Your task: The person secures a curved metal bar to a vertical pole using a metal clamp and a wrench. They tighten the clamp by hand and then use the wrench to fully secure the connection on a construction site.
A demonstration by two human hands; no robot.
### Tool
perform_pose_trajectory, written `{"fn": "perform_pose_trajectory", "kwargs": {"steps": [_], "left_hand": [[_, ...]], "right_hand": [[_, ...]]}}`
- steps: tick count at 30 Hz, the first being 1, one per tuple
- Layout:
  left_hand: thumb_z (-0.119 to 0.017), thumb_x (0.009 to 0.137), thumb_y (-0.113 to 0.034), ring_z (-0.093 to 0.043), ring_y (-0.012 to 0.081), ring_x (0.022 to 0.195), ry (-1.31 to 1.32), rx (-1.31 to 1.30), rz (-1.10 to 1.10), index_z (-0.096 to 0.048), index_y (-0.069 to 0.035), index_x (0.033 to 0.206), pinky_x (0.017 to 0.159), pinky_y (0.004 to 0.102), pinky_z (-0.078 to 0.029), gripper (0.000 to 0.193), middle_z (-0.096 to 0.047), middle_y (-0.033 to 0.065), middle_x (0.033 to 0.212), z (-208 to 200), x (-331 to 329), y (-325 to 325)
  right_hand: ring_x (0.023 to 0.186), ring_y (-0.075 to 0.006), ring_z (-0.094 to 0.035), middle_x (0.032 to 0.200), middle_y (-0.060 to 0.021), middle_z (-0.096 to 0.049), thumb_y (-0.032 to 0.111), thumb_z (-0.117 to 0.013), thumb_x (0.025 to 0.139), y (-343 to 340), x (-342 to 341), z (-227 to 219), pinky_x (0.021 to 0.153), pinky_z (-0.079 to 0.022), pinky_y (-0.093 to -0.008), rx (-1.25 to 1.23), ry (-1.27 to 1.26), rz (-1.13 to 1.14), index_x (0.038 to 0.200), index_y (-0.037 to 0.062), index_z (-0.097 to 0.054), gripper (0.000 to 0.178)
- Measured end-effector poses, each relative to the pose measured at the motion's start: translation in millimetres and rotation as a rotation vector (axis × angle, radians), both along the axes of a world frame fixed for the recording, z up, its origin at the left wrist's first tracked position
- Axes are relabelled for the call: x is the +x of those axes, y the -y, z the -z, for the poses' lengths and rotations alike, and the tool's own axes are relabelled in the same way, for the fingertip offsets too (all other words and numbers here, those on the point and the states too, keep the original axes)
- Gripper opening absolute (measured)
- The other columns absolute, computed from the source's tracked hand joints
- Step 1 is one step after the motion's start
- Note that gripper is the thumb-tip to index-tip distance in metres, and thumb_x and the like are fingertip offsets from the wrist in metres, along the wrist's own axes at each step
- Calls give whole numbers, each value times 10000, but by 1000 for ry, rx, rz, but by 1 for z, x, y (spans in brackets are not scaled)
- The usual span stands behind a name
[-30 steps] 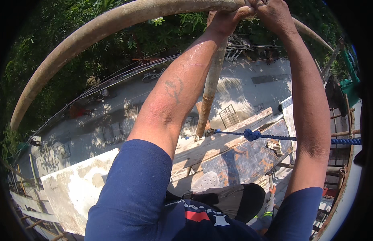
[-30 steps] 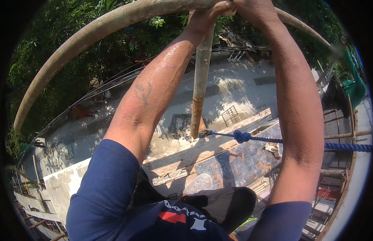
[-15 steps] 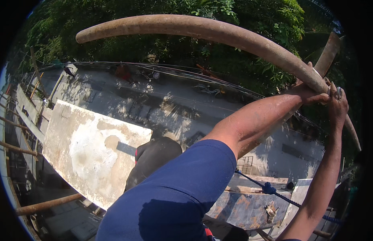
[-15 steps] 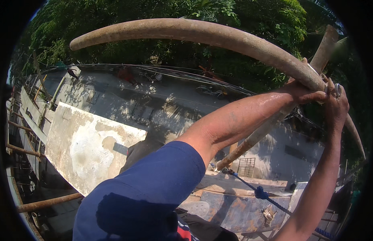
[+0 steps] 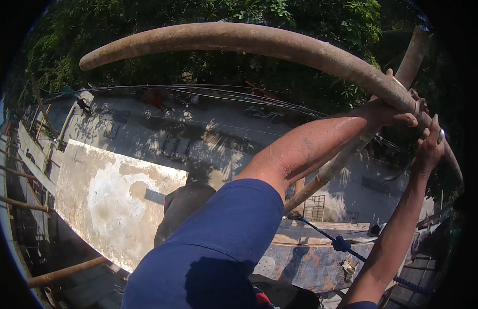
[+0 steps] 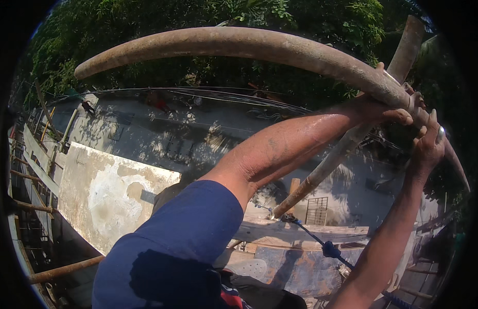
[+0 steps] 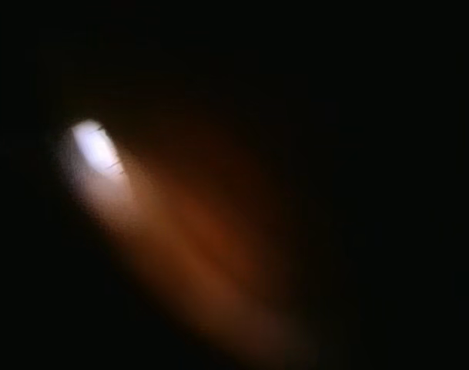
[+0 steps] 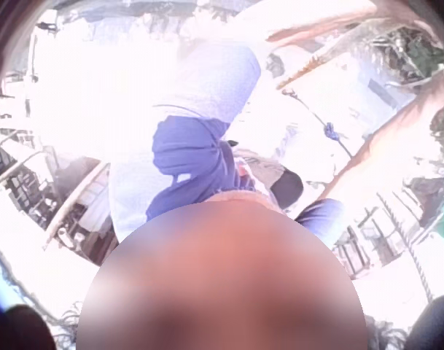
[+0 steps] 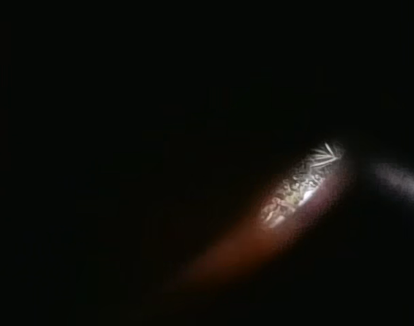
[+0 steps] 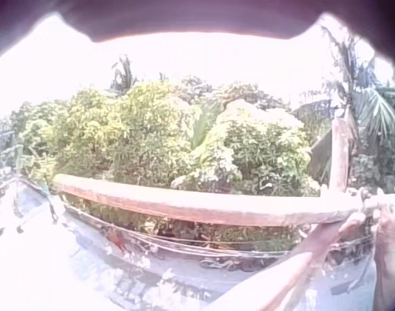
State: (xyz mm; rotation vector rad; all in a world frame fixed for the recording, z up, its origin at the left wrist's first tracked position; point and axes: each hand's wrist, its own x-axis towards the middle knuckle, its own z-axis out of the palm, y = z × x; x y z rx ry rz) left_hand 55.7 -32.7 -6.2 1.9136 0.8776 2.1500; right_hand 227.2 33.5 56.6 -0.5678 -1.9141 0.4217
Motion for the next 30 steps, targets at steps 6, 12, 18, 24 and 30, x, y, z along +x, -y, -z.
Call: {"fn": "perform_pose_trajectory", "kwargs": {"steps": [6,12,18,24,30], "left_hand": [[-832,833,-489,-616,145,1101,-13,-269,-60,-501,-100,1320,1130,421,-297,705,-679,24,1135,-15,2,23],[-867,804,-462,-570,183,1232,230,-398,60,-289,-80,1454,1154,424,-331,949,-626,73,1254,-18,12,29],[-889,766,-479,-504,236,1314,323,-483,-29,-28,-60,1567,1161,421,-320,1248,-526,143,1393,-22,15,31],[-871,781,-469,-430,251,1371,392,-402,-41,6,-81,1598,1173,435,-289,1260,-413,140,1491,-14,20,22],[-841,799,-484,-390,248,1406,382,-399,-32,3,-126,1620,1169,430,-287,1230,-399,119,1516,-11,20,19]], "right_hand": [[475,-55,-375,645,33,-455,338,-639,998,16,26,74,397,-280,-226,-865,-541,-128,842,119,-540,287],[429,-67,-320,581,60,-358,274,-635,988,46,30,41,402,-256,-250,-1100,-682,-183,778,159,-466,293],[392,-131,-343,495,27,-329,444,-649,984,22,6,-100,431,-301,-323,-373,-932,-783,643,181,-391,502],[434,-30,-374,537,72,-436,266,-721,966,50,27,-46,420,-297,-221,-378,-779,-643,719,148,-541,328],[751,-174,-681,809,-95,-689,292,-746,907,61,22,-27,722,-557,-349,-272,-346,-232,950,0,-653,310]]}}
